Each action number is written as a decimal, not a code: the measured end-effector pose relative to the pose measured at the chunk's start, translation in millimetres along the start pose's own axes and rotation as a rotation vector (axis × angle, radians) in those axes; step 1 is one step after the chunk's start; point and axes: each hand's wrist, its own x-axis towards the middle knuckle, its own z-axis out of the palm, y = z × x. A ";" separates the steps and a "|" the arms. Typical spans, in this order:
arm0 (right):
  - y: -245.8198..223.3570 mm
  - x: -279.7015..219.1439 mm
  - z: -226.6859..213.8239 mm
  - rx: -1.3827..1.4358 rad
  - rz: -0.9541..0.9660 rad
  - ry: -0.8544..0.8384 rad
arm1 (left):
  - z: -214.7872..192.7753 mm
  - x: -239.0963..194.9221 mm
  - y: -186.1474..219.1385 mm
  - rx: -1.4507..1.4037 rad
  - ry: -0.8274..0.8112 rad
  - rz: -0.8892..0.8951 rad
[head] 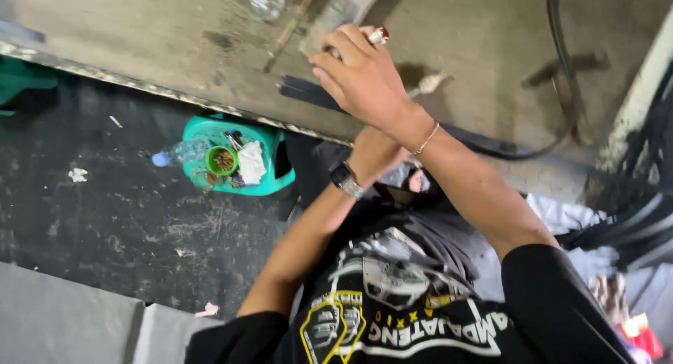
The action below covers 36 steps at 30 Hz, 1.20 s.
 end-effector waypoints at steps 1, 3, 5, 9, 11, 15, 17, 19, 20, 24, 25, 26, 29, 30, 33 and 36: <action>-0.2 8.9 7.9 -0.001 -0.028 0.009 | 4.5 -6.0 -2.1 0.019 0.022 0.004; 5.2 30.6 22.0 -0.072 -0.050 -0.109 | 16.6 -9.0 -10.2 -0.048 -0.024 -0.063; 10.1 49.1 38.1 -0.214 -0.128 -0.141 | 0.0 0.9 -5.3 0.021 -0.015 0.038; 30.1 63.2 89.5 -0.472 -0.180 -0.417 | -14.6 8.3 0.0 0.006 -0.043 0.136; 23.5 80.1 88.5 -0.457 -0.173 -0.543 | -11.6 6.3 -4.5 0.022 -0.061 0.125; 20.9 91.7 99.6 -0.490 -0.295 -0.646 | -8.4 4.2 -5.0 0.054 -0.039 0.116; 19.4 94.5 97.3 -0.513 -0.382 -0.706 | -8.4 2.9 -5.6 0.050 -0.055 0.107; 23.9 93.7 96.5 -0.540 -0.467 -0.762 | -14.0 5.6 -4.2 0.047 -0.071 0.104; 28.5 88.9 97.7 -0.525 -0.582 -0.573 | -19.0 6.5 -1.6 0.040 -0.079 0.099; 28.5 82.1 48.5 -0.302 -0.525 -0.144 | -25.9 14.5 2.1 0.014 -0.056 0.135; 24.8 64.2 22.1 -0.302 -0.495 -0.158 | -24.5 11.8 5.4 -0.010 -0.078 0.138; 23.7 51.5 -3.5 0.022 -0.227 -0.095 | -25.7 13.4 1.1 0.049 -0.088 0.202; 19.1 -5.3 -75.1 0.350 0.397 0.188 | -28.5 17.9 0.2 0.080 -0.116 0.241; 14.0 -27.1 -97.1 0.379 0.721 0.369 | -29.8 17.7 2.2 0.080 -0.117 0.184; 18.2 -105.3 -115.6 0.892 1.042 0.763 | -31.9 20.1 6.6 0.042 -0.130 0.156; 14.7 -187.7 -109.9 1.135 1.276 0.947 | -26.2 17.6 7.6 0.073 -0.154 0.118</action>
